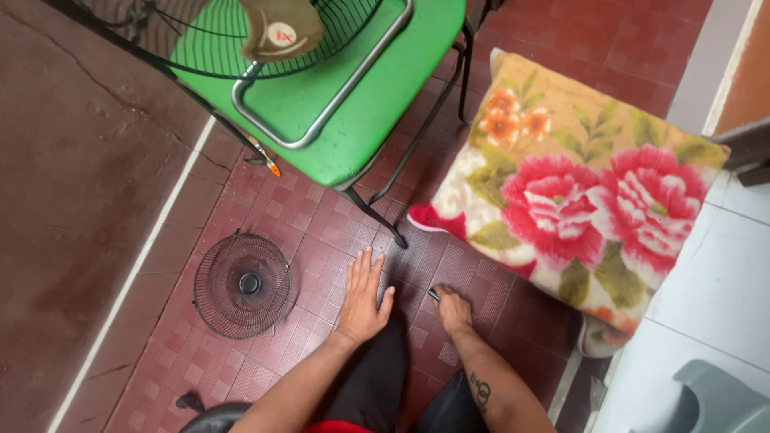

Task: The person assembles a standing fan by attaching the blades to the motor, securing them with a nut, and then attaching the front and rear wire cages. They also handle a smaller table fan, placing it on a chair and adjusting its cage.

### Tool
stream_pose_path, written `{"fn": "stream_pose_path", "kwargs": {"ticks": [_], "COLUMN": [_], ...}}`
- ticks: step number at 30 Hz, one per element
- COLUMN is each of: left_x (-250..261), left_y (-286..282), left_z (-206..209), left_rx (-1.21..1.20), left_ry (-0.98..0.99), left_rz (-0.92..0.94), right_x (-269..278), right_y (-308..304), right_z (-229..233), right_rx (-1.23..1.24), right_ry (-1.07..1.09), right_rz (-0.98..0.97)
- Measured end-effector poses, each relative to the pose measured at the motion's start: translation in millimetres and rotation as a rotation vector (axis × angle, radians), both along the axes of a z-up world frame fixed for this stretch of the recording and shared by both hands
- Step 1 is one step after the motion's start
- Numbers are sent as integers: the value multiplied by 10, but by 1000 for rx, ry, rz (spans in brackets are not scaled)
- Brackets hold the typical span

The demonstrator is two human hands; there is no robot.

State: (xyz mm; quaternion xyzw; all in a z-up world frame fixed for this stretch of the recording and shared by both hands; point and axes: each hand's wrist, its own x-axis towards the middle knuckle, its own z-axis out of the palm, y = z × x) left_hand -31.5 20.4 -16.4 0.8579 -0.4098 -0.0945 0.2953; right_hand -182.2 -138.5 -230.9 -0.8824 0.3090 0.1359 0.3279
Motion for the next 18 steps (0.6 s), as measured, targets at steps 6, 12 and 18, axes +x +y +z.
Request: {"fn": "stream_pose_path", "kwargs": {"ticks": [6,12,18], "left_x": [47,271,919], "left_y": [-171,-496,-769], "left_z": [157,917,1708], "left_rx": [-56,-294,-530], "left_ry": [16,-21,-79], "left_rz": [-36,-62,37], "right_x": [184,512,1310], "right_y": [-114,-167,-428], "right_z": [342,1766,3278], "right_rx": [126,91,-77], "right_ry": [202,-166,-697], "right_rz": [40,125,3]}}
